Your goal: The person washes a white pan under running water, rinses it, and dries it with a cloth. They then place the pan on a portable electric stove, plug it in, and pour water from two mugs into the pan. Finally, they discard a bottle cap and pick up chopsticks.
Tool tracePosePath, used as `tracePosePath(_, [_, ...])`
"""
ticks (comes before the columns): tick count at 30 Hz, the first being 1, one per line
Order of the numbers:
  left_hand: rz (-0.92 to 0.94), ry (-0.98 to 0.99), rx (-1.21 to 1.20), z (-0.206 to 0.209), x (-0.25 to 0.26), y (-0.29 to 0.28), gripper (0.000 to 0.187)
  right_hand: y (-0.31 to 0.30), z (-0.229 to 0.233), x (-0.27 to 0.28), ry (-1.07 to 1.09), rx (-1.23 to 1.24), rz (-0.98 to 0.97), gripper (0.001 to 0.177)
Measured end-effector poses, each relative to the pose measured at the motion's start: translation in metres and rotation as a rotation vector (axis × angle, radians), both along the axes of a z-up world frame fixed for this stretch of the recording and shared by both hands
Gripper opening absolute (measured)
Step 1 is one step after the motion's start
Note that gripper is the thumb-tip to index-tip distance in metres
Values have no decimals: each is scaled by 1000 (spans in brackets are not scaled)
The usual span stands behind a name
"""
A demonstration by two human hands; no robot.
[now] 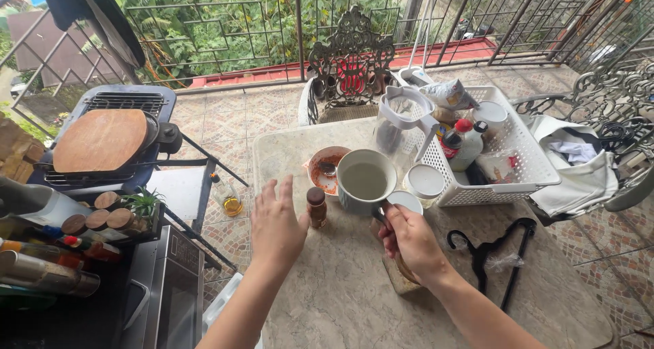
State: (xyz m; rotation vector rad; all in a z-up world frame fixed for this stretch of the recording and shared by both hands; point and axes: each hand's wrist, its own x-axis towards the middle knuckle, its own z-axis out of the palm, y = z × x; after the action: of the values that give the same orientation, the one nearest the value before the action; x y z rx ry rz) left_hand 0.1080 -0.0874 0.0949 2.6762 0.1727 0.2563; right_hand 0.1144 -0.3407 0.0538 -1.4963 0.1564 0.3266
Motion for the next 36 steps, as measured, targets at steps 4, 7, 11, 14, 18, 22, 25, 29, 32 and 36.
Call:
tracePosePath(4, [45, -21, -7, 30, -34, 22, 84, 3, 47, 15, -14, -54, 52, 39])
tracePosePath(7, [94, -29, -6, 46, -59, 46, 83, 14, 82, 24, -62, -42, 121, 38])
tracePosePath(11, [218, 21, -58, 54, -103, 76, 83, 42, 122, 26, -89, -74, 259, 38])
tracePosePath(14, [323, 126, -35, 54, -136, 103, 86, 73, 144, 20, -67, 39, 353, 37])
tracePosePath(18, [486, 194, 8, 50, -172, 141, 84, 123, 160, 15, -61, -11, 424, 37])
tracePosePath(22, [614, 188, 7, 47, -213, 180, 84, 176, 166, 8, -47, 63, 561, 37])
tracePosePath(25, [685, 166, 54, 47, -247, 207, 77, 220, 168, -5, -66, 56, 661, 39])
tracePosePath(29, [755, 60, 149, 51, -296, 238, 59, 278, 170, -27, -71, 26, 748, 42])
tracePosePath(32, [781, -67, 119, 54, -332, 264, 39, 320, 165, -45, -55, 27, 815, 43])
tracePosePath(36, [813, -204, 216, 56, -372, 307, 31, 372, 155, -70, -68, 76, 938, 42])
